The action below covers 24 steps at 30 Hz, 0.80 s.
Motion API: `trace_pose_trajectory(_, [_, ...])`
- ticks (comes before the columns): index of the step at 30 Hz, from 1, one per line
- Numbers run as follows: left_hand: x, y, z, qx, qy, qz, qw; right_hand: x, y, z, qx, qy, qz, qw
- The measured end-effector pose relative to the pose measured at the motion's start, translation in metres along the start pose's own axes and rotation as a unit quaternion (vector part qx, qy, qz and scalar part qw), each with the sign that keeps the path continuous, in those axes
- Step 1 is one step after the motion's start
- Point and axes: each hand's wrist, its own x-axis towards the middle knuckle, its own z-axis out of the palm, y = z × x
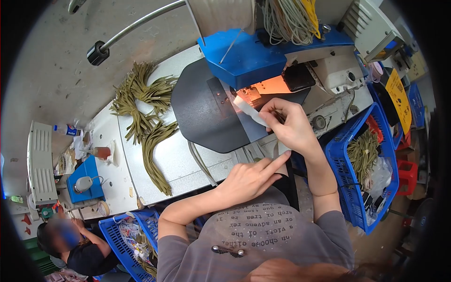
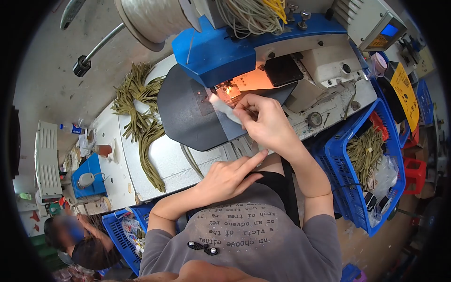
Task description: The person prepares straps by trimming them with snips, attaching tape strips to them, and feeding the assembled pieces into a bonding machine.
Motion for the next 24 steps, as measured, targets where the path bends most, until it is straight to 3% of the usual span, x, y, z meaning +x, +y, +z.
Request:
trace_pose_trajectory(2, [-0.004, -0.003, -0.012, 0.044, 0.02, 0.008, 0.999, 0.005, 0.002, -0.004, -0.053, 0.018, 0.0, 0.998])
trace_pose_trajectory(6, [0.023, -0.021, -0.041, 0.158, 0.203, -0.008, 0.966, 0.009, 0.007, -0.006, -0.103, 0.03, -0.055, 0.993])
trace_pose_trajectory(10, [0.033, -0.033, -0.046, 0.228, 0.148, -0.071, 0.96, 0.01, -0.003, -0.009, -0.171, 0.003, -0.062, 0.983])
trace_pose_trajectory(17, [0.042, -0.037, -0.049, 0.224, 0.129, -0.073, 0.963, 0.019, 0.002, 0.003, -0.282, 0.011, -0.158, 0.946])
trace_pose_trajectory(24, [0.046, -0.038, -0.051, 0.247, 0.127, -0.064, 0.958, 0.026, 0.014, 0.004, -0.26, 0.018, -0.171, 0.95])
